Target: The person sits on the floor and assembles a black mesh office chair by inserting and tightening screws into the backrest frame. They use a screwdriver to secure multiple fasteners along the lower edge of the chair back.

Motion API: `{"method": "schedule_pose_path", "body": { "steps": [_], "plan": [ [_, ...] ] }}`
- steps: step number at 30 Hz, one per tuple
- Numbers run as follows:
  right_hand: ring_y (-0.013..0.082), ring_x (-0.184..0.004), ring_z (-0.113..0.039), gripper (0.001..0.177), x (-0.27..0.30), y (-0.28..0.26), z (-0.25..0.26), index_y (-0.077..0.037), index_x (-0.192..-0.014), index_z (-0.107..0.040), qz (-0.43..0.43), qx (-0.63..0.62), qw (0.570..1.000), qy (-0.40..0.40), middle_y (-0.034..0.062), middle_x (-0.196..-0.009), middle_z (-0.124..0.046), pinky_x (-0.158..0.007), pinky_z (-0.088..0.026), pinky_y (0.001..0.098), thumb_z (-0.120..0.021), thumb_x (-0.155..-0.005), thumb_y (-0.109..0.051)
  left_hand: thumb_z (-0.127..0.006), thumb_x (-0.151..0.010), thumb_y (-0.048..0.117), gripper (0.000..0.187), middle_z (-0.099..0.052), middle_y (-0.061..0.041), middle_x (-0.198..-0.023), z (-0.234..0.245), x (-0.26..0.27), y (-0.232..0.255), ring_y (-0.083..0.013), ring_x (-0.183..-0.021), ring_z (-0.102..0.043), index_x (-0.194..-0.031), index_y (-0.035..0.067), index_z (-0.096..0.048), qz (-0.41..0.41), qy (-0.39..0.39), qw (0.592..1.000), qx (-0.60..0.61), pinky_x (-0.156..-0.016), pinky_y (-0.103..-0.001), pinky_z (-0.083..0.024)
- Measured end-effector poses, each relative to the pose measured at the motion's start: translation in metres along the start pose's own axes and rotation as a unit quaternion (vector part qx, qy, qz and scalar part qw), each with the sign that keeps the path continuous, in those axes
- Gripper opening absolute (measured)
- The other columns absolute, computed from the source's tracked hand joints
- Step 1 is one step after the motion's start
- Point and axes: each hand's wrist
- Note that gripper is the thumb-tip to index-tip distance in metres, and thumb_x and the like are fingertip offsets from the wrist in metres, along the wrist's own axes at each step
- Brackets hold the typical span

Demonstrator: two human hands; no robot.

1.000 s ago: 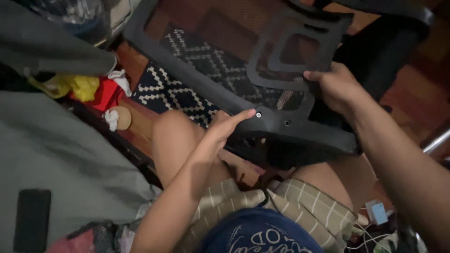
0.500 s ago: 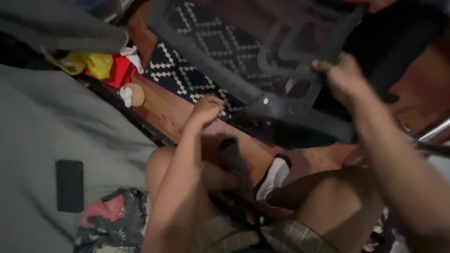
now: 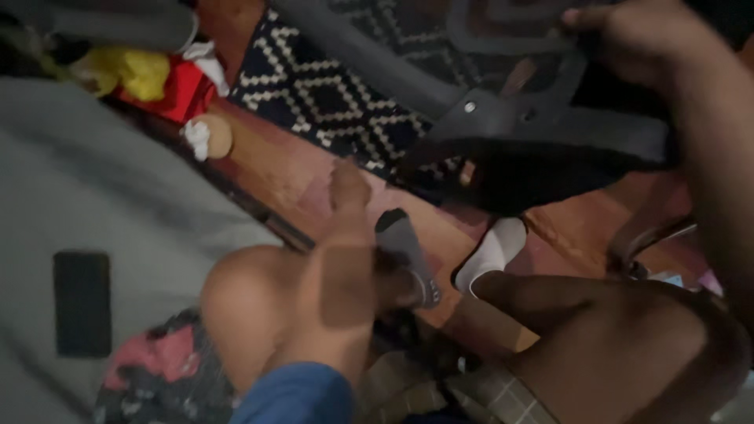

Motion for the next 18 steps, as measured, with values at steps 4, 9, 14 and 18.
{"method": "schedule_pose_path", "body": {
  "steps": [4,9,14,18],
  "plan": [
    [0.0241,-0.116,-0.067,0.037,0.019,-0.018,-0.007,-0.004,-0.136,-0.058,0.018,0.074,0.994,0.081,0.0095,-0.129,-0.068,-0.1,-0.054,0.0389,-0.064,-0.101,-0.011,-0.054,-0.098,0.014,0.028,-0.058,-0.015,-0.13,-0.022,-0.021,-0.02,-0.0365,-0.115,-0.06,-0.125,0.01,-0.06,-0.007,0.071,0.996,-0.048,-0.09,-0.047,-0.055],
    [0.0242,-0.115,-0.069,0.044,0.027,-0.031,-0.019,-0.001,-0.143,-0.051,0.002,0.115,0.989,0.097,0.0154,-0.13,-0.065,-0.098,-0.056,0.0348,-0.061,-0.102,-0.013,-0.051,-0.101,0.014,0.02,-0.064,-0.013,-0.119,-0.048,-0.052,-0.05,-0.0343,-0.106,-0.064,-0.116,0.009,-0.063,-0.081,0.093,0.986,-0.116,-0.082,-0.047,-0.058],
    [0.0258,-0.119,-0.068,0.037,0.02,-0.024,-0.016,0.001,-0.139,-0.055,0.004,0.078,0.995,0.058,0.0148,-0.131,-0.066,-0.102,-0.056,0.0376,-0.06,-0.105,-0.014,-0.049,-0.104,0.014,0.018,-0.069,-0.016,-0.111,-0.083,-0.07,-0.074,-0.0346,-0.103,-0.067,-0.114,0.008,-0.064,-0.092,0.033,0.99,-0.106,-0.085,-0.048,-0.058],
    [0.0277,-0.117,-0.067,0.036,0.017,-0.018,-0.011,0.002,-0.137,-0.056,0.032,0.08,0.995,0.058,0.0164,-0.129,-0.065,-0.1,-0.055,0.0405,-0.058,-0.104,-0.013,-0.05,-0.101,0.01,0.022,-0.069,-0.022,-0.109,-0.085,-0.079,-0.073,-0.0395,-0.103,-0.067,-0.118,0.005,-0.063,-0.096,0.023,0.995,-0.021,-0.089,-0.05,-0.056]
  ]
}}
Point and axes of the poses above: each hand's wrist, its own x-axis away from the middle knuckle, its own z-axis out of the back of the hand, y = z × x
